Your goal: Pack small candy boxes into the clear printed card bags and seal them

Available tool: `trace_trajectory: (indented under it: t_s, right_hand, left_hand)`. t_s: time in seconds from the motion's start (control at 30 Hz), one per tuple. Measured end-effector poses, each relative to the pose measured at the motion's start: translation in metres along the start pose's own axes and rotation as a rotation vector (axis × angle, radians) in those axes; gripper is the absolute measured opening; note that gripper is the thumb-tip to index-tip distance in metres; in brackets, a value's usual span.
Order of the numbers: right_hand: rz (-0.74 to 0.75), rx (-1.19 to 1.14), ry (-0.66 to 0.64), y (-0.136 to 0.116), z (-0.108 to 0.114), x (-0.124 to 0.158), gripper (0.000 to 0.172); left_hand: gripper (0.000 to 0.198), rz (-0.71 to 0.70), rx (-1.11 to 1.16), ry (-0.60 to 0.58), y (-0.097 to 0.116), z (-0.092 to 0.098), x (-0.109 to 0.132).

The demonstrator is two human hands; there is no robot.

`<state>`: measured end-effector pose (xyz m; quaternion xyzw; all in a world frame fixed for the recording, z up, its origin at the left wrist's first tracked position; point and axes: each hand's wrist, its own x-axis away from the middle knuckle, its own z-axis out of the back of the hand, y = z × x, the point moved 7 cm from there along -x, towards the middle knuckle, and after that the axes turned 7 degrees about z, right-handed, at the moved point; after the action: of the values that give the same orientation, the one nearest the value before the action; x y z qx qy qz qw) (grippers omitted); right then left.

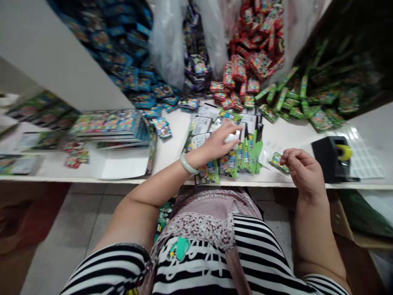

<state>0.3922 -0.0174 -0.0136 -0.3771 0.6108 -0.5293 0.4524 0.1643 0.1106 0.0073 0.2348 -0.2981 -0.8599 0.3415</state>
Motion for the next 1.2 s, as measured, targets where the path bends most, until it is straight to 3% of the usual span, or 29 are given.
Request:
trace_trajectory:
  t_s: [0.07,0.13,0.2,0.27,0.37,0.47,0.57,0.63,0.73,0.83,0.97,1.2]
  right_hand:
    - [-0.057,-0.056,-0.215,0.005,-0.052,-0.001,0.021]
    - [-0.106,-0.086,-0.421,0.01,-0.109,-0.001,0.022]
    - [-0.146,-0.097,-0.566,0.015,-0.16,0.0,0.025]
    - [-0.17,-0.07,-0.653,0.022,-0.198,0.001,0.029]
    - [-0.189,0.034,-0.722,0.034,-0.229,0.004,0.033]
    - [-0.205,0.073,-0.743,0.038,-0.232,0.011,0.033]
    - [-0.161,0.047,-0.759,0.02,-0.225,0.013,0.031]
    - [-0.059,0.049,-0.689,-0.004,-0.215,0.004,0.029]
    - [0.164,0.157,-0.526,-0.043,-0.199,-0.023,0.026]
    - [0.293,0.309,-0.599,-0.065,-0.205,-0.04,0.027]
    - [0.216,0.405,-0.767,-0.061,-0.219,-0.045,0.031]
    - [0.077,0.402,-0.717,-0.048,-0.215,-0.047,0.033]
  left_hand:
    - [0.032,0.244,-0.044,0.159,-0.053,0.044,0.024]
    - [0.032,0.43,-0.108,0.23,-0.096,0.07,0.049]
    - [0.033,0.5,-0.151,0.203,-0.118,0.074,0.066]
    - [0.032,0.482,-0.154,0.132,-0.122,0.064,0.075]
    - [0.024,0.447,-0.12,0.077,-0.114,0.052,0.08]
    - [0.014,0.48,-0.029,0.109,-0.11,0.055,0.088]
    - [0.014,0.464,0.252,0.111,-0.102,0.058,0.099]
    - [0.016,0.417,0.438,0.102,-0.091,0.057,0.104]
    - [0.015,0.36,0.525,0.135,-0.068,0.058,0.108]
    - [0.014,0.308,0.526,0.179,-0.046,0.061,0.107]
    - [0.014,0.261,0.495,0.209,-0.028,0.063,0.103]
    - [0.009,0.261,0.458,0.218,-0.024,0.063,0.1]
